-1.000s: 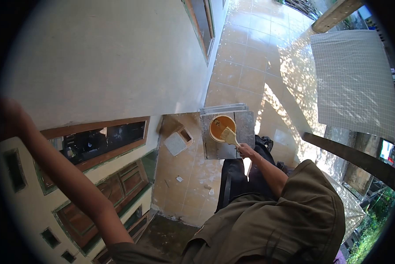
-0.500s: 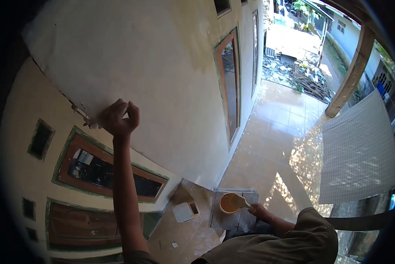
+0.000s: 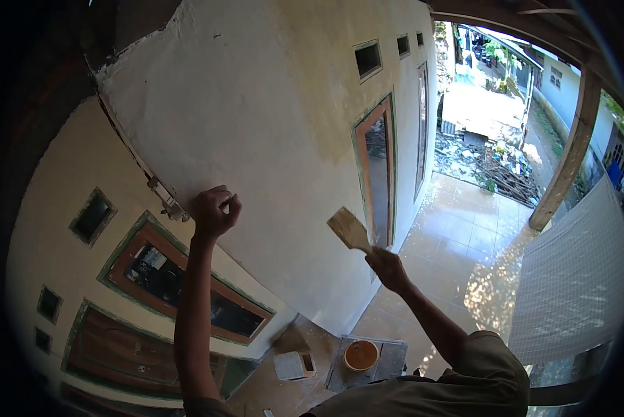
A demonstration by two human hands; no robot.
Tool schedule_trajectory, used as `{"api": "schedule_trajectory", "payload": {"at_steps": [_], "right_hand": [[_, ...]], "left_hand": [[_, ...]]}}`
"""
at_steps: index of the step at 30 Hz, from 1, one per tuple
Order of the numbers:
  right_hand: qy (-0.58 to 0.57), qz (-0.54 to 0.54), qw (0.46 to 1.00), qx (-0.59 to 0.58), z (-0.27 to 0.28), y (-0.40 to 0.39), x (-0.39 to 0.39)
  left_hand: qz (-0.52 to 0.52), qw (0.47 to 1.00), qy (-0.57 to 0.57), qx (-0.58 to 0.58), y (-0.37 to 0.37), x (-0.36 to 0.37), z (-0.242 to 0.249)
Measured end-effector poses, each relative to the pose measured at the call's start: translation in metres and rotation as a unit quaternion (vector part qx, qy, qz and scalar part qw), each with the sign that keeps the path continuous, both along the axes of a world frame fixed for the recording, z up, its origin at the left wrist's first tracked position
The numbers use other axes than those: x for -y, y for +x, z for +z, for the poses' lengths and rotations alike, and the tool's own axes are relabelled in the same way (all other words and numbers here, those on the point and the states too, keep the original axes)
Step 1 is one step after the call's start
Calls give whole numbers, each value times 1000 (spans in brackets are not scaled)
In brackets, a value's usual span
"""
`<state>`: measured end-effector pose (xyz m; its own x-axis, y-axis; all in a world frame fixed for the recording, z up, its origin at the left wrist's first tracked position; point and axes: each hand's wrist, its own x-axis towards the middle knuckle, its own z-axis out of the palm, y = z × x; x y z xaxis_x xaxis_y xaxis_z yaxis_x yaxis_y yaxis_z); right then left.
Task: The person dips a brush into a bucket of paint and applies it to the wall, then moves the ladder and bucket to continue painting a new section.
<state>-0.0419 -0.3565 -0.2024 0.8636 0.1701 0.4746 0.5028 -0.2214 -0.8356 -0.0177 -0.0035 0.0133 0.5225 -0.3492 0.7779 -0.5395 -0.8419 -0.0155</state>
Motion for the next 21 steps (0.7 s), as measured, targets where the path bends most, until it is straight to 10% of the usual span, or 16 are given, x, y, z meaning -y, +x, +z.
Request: {"api": "schedule_trajectory", "payload": {"at_steps": [7, 21], "right_hand": [[102, 132, 975, 147, 203, 131, -7], [-68, -172, 892, 412, 463, 278, -54]], "left_hand": [[38, 998, 46, 36, 3, 11, 46], [86, 979, 151, -104, 17, 20, 45]]}}
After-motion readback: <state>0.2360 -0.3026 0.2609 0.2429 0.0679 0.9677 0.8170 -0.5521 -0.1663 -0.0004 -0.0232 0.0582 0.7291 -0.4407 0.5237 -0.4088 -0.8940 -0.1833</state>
